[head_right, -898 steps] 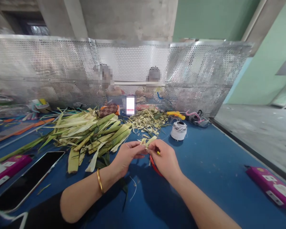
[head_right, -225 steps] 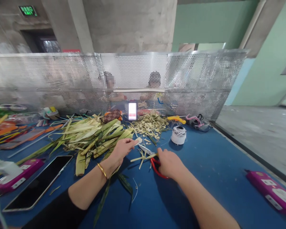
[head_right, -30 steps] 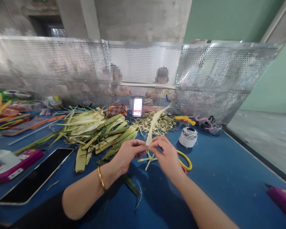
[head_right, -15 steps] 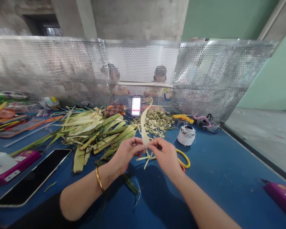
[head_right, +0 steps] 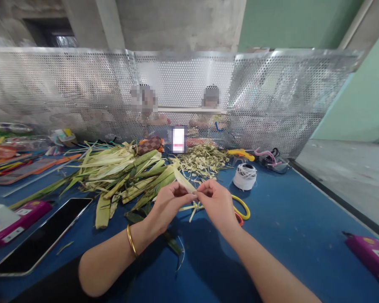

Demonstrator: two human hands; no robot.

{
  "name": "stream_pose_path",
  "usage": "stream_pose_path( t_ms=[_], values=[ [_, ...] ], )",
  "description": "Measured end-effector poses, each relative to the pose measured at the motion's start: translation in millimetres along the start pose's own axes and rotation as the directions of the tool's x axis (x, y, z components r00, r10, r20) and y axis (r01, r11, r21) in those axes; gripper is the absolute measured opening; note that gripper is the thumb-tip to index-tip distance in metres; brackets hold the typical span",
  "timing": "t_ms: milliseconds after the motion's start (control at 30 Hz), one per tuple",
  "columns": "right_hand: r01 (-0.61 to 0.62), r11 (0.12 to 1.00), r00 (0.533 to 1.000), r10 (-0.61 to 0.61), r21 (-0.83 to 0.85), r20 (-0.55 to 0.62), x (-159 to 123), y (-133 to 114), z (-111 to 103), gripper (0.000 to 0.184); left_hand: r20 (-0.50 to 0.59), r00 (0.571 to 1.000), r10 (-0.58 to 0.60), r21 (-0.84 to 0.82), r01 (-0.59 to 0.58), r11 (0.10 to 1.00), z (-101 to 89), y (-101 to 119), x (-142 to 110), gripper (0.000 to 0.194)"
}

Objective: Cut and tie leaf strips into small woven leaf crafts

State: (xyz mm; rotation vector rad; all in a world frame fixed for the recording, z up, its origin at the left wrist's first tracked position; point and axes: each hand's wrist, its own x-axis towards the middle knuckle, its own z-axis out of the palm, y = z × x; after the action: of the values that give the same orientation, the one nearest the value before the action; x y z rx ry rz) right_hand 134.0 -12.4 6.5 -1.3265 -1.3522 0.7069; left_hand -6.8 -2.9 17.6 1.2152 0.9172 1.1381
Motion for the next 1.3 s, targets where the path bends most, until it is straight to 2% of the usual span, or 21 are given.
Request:
stream_pose_path(
  t_ms=[200,300,567,667,833,967,1067,1167,1300],
  values=[
    [0.029,0.999,0.999,-0.03,-0.044,-0.011,-1.7,2.6,0.4,0.018,0.017,0.994,-0.106,-0.023,0.106,0.994,-1.5,-1.7,1.5,0.02],
    [0.031,0.998,0.999,-0.032,-0.061,-0.014,-1.7,3.0,0.1,0.018,0.021,0.994,-0.106,-0.028,0.106,0.994,-1.7,-3.0,2.6,0.017],
    [-0.137,0.968,0.991,0.133,0.211,0.034,4.0,0.2,-1.7,0.028,0.017,0.99,-0.14,-0.071,0.141,0.987,-1.8,-2.9,7.0,0.012],
    [-0.163,0.962,0.987,0.159,0.218,0.032,3.1,-0.9,-1.8,0.031,0.003,0.989,-0.148,-0.065,0.148,0.987,-1.9,-1.3,6.5,0.011],
    [-0.141,0.977,0.99,0.139,0.159,0.023,1.4,1.4,-1.5,0.032,0.062,0.992,-0.114,-0.035,0.117,0.993,-0.5,1.4,3.4,0.004],
    [-0.04,0.99,0.993,0.024,0.135,0.116,3.1,5.9,-1.7,0.027,0.016,0.993,-0.117,-0.016,0.117,0.993,-1.6,2.4,3.9,0.008],
    [0.128,0.989,0.975,-0.14,0.078,0.172,3.4,4.9,-4.1,0.017,0.023,0.983,-0.18,-0.053,0.181,0.982,-4.7,4.6,5.5,0.008],
    [0.301,0.953,0.933,-0.288,-0.029,0.214,2.1,0.0,-8.1,0.008,0.062,0.967,-0.249,-0.124,0.255,0.959,-8.4,7.5,7.0,0.01],
    [0.491,0.855,0.857,-0.44,-0.165,0.269,0.8,-4.2,-12.5,0.017,0.109,0.945,-0.31,-0.185,0.326,0.927,-11.9,10.0,9.1,0.012]
  ],
)
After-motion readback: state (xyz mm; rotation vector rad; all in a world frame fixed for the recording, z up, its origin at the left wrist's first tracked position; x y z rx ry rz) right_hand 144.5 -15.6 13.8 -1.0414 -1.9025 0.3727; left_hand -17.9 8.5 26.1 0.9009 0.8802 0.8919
